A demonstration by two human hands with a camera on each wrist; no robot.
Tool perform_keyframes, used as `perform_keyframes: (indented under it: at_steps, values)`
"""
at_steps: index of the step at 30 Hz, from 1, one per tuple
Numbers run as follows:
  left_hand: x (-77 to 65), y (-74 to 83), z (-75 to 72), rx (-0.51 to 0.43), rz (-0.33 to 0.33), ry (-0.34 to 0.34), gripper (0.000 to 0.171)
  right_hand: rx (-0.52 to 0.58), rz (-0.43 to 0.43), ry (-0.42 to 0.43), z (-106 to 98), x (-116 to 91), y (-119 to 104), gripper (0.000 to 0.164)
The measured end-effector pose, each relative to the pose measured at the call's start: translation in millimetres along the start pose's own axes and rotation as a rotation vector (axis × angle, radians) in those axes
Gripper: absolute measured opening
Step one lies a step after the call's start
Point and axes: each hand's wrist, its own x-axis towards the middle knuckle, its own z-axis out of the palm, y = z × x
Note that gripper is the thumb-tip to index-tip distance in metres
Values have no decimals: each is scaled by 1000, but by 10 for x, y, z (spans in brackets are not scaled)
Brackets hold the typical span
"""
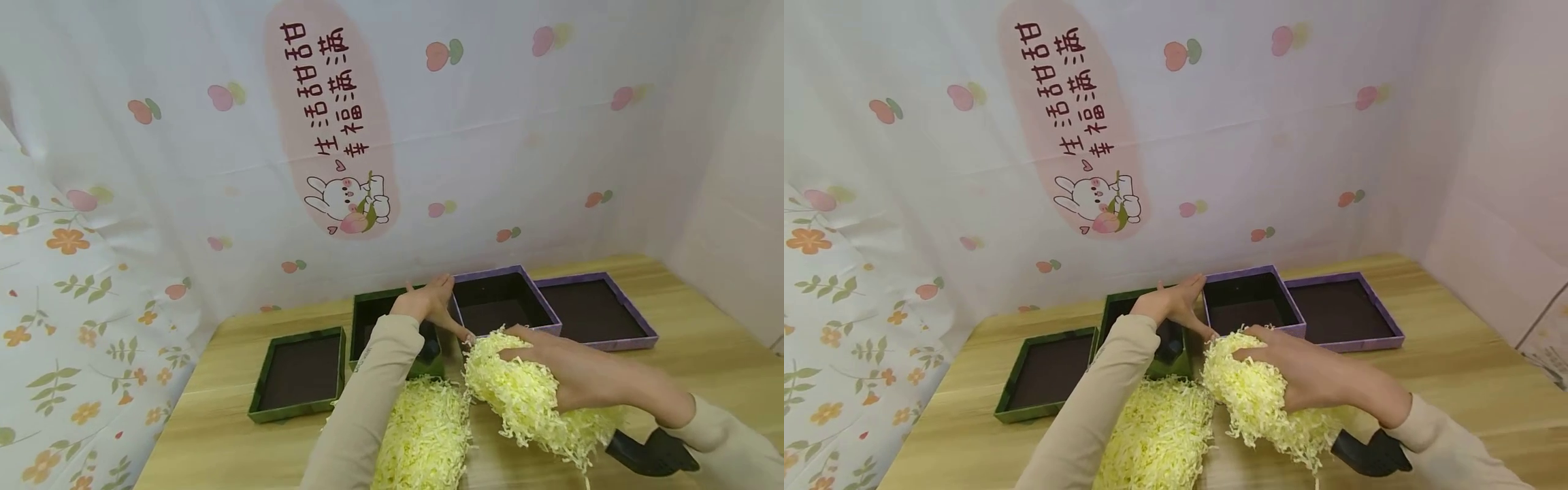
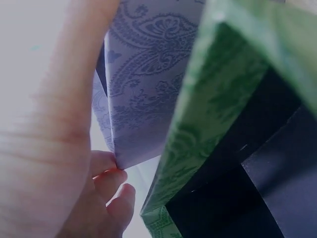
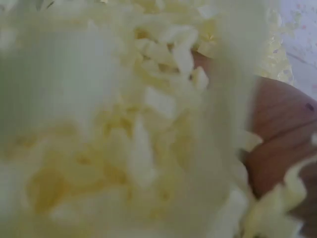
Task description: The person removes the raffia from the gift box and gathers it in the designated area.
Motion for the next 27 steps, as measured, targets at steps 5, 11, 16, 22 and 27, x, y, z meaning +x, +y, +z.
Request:
perform_keyframes:
  at_steps: [5,11,16,22,27]
  values:
    - [-33,-14,28,-31,-19,3,120,-77,-24,-31,127,23,-63,82]
    - [-26,-17,16,-37,1,1,119,-54,-1,-65,233,64,-159,82]
    - [4,-1,-1,-19,-5,-1,118,-40,-14,-96,369,117,-204,83]
    - [16,1,-11,-10,-8,2,118,-66,-47,-98,536,178,-221,82]
    - [-2,-3,3,-25,-9,-4,118,-104,-55,-100,641,209,-212,79]
